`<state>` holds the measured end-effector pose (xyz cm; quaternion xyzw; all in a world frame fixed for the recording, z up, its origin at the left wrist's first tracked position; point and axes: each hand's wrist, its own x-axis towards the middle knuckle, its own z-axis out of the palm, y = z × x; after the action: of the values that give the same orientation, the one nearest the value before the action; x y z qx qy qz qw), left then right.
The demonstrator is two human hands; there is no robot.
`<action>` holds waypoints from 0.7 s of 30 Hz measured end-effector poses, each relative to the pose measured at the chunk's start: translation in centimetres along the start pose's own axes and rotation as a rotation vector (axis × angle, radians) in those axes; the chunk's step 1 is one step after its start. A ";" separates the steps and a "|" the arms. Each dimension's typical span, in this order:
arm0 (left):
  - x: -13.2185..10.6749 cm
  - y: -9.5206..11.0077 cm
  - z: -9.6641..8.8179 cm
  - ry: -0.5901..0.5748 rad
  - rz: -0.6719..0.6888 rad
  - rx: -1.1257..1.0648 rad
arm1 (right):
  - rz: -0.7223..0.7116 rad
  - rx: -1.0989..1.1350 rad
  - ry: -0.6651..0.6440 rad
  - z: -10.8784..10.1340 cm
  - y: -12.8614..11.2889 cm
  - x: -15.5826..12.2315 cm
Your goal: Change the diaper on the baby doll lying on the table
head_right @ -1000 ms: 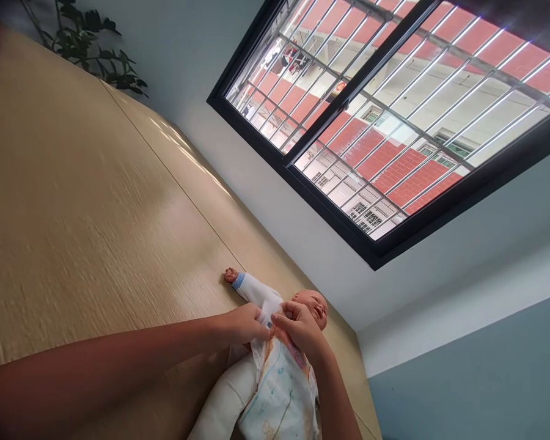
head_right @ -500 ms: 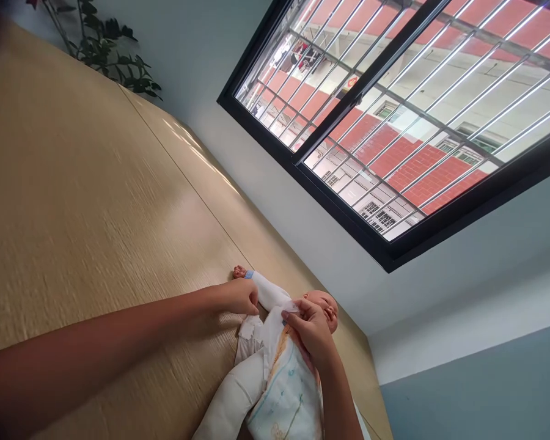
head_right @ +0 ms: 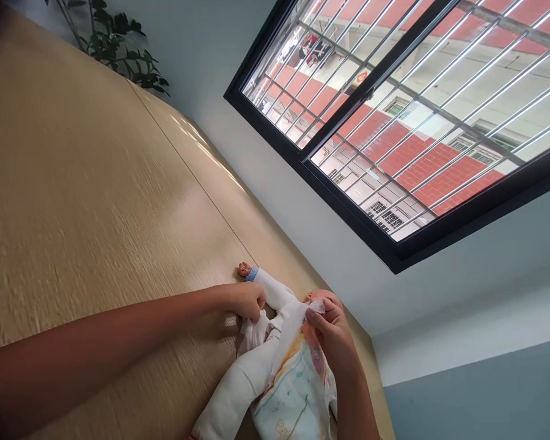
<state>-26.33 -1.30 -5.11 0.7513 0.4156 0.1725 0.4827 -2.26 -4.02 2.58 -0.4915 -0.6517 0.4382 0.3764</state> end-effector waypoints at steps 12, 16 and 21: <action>0.9 -0.9 0.1 0.209 0.153 0.198 | 0.068 -0.529 -0.366 3.6 -2.1 -0.6; 0.6 -0.1 -0.3 0.321 0.206 0.331 | -0.008 -0.892 -0.404 6.1 -2.8 -1.0; -0.9 1.9 -0.5 0.362 0.240 0.513 | -0.313 -1.093 -0.206 6.8 -4.9 -4.3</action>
<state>-26.31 -2.13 -3.10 0.8491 0.4330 0.2484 0.1724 -9.07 -10.22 4.67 -0.4673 -0.8816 0.0225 0.0625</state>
